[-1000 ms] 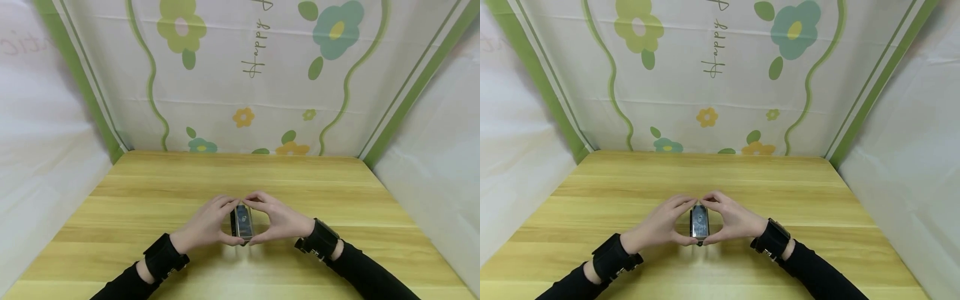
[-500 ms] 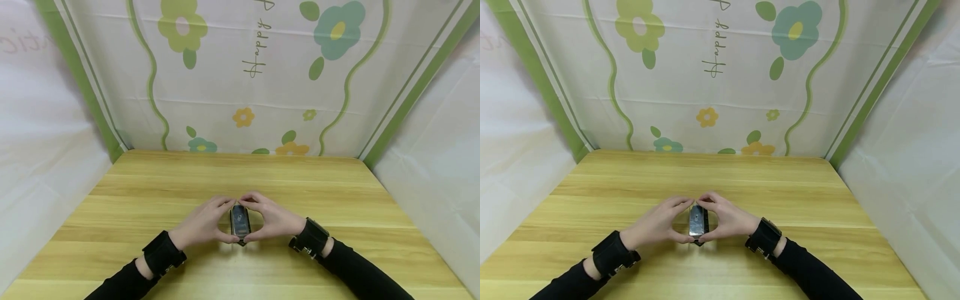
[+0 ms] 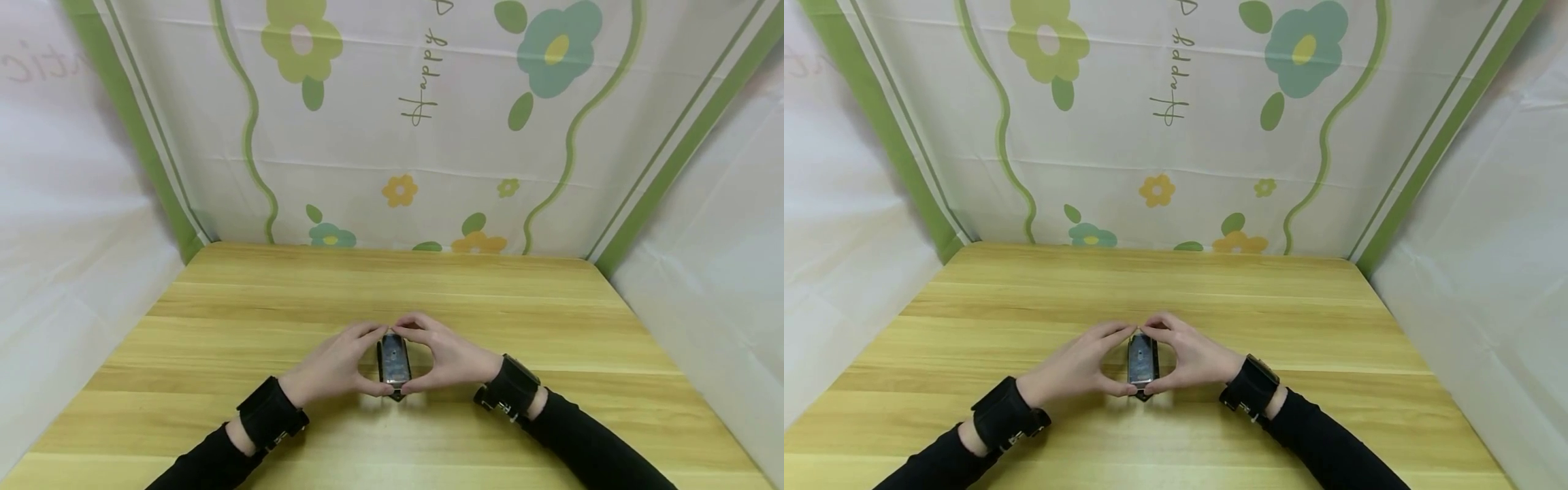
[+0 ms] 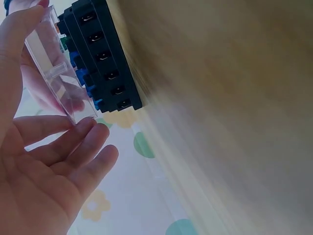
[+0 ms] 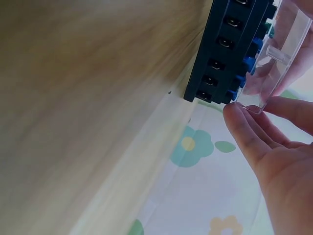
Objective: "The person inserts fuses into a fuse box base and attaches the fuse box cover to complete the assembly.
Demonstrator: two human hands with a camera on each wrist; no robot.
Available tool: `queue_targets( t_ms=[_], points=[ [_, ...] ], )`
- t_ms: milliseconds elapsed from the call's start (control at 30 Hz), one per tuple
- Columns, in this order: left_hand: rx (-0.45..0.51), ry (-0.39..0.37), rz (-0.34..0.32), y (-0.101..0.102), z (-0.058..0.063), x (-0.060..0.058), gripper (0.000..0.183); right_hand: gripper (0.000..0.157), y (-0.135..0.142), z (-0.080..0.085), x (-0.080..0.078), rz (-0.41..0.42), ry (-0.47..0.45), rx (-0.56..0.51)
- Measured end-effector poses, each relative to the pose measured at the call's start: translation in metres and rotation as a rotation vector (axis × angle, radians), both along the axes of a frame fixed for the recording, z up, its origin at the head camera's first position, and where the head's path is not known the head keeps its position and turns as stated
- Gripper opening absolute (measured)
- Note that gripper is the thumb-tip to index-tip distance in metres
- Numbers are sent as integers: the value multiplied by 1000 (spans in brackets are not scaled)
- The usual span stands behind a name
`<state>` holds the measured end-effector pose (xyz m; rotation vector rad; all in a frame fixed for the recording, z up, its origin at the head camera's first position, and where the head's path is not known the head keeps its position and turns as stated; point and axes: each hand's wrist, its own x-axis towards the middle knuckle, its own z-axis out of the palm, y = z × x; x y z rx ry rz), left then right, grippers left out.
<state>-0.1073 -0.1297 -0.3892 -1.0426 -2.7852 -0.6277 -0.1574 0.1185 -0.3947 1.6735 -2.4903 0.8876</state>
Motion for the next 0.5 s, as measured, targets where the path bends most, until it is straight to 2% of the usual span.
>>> queue_targets(
  t_ms=[500],
  points=[
    [5, -35, -3, 4, -1, -2, 98, 93, 2, -1, -2, -14, -3, 21]
  ],
)
